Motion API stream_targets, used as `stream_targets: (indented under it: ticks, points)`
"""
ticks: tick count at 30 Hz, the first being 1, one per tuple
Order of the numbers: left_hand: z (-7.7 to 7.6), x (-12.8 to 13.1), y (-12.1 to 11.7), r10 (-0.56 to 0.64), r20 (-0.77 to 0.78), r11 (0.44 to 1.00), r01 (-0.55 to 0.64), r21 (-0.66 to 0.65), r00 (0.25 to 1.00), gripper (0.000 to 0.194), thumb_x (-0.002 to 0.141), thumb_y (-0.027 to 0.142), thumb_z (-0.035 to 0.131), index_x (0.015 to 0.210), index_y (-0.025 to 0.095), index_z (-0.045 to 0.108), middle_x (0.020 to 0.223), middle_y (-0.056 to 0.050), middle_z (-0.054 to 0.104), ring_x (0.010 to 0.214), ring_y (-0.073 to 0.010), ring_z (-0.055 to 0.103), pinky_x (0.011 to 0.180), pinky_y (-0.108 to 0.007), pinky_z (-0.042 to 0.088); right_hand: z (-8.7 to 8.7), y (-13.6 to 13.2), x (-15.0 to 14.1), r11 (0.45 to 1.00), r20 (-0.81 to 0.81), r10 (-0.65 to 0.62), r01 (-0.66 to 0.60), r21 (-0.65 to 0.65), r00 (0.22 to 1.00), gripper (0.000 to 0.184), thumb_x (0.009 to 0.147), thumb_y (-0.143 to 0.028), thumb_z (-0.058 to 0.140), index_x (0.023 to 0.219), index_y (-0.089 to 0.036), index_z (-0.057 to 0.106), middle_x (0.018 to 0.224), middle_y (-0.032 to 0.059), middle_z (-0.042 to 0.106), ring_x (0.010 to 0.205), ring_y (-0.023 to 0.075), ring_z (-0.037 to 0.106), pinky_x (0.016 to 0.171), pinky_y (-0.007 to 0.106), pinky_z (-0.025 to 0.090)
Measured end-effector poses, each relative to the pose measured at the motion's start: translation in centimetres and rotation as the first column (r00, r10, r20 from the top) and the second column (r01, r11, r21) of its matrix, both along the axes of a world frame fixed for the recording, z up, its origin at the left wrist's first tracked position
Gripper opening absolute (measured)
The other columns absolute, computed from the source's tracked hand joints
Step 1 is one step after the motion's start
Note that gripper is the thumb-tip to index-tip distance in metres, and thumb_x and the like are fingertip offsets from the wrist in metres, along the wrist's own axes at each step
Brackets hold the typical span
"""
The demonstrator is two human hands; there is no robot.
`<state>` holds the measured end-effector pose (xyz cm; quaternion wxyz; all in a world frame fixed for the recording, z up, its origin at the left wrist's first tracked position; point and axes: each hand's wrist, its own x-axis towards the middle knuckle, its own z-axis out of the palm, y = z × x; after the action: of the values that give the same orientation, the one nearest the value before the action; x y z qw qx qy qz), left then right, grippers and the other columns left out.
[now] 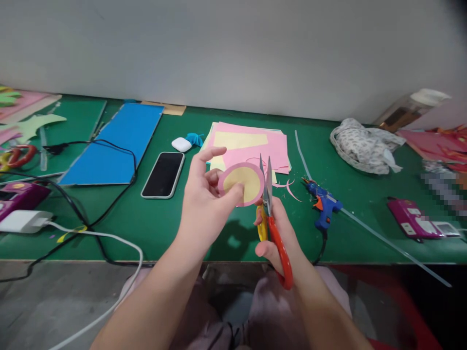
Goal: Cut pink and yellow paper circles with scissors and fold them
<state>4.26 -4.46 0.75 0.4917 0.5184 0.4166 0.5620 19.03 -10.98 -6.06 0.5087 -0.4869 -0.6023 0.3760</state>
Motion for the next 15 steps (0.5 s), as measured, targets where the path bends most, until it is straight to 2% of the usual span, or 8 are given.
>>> stream_targets:
  ticks: [7, 15]
  points:
    - [0.04, -0.01, 0.08, -0.01, -0.028, 1.0, 0.009, -0.009, 1.0, 0.056, 0.069, 0.008, 0.073, 0.119, 0.026, 0.056, 0.072, 0.002, 0.06, 0.069, -0.0155, 0.064, 0.049, -0.02, 0.047, 0.66, 0.04, -0.04, 1.0, -0.008, -0.014, 0.014, -0.013, 1.0, 0.086, 0.065, -0.088, 0.061, 0.122, -0.024, 0.049, 0.097, 0.0042, 0.048, 0.079, 0.0191, 0.049, 0.075, 0.038, 0.052]
    - [0.02, -0.02, 0.01, -0.014, -0.027, 1.0, 0.014, -0.005, 1.0, 0.055, 0.069, 0.009, 0.073, 0.118, 0.026, 0.056, 0.07, 0.004, 0.058, 0.064, -0.0135, 0.061, 0.05, -0.02, 0.048, 0.35, -0.05, -0.26, 0.998, -0.031, -0.028, 0.026, -0.049, 0.999, 0.082, 0.064, -0.09, 0.058, 0.113, -0.024, 0.05, 0.095, 0.0037, 0.049, 0.077, 0.0182, 0.049, 0.075, 0.038, 0.053]
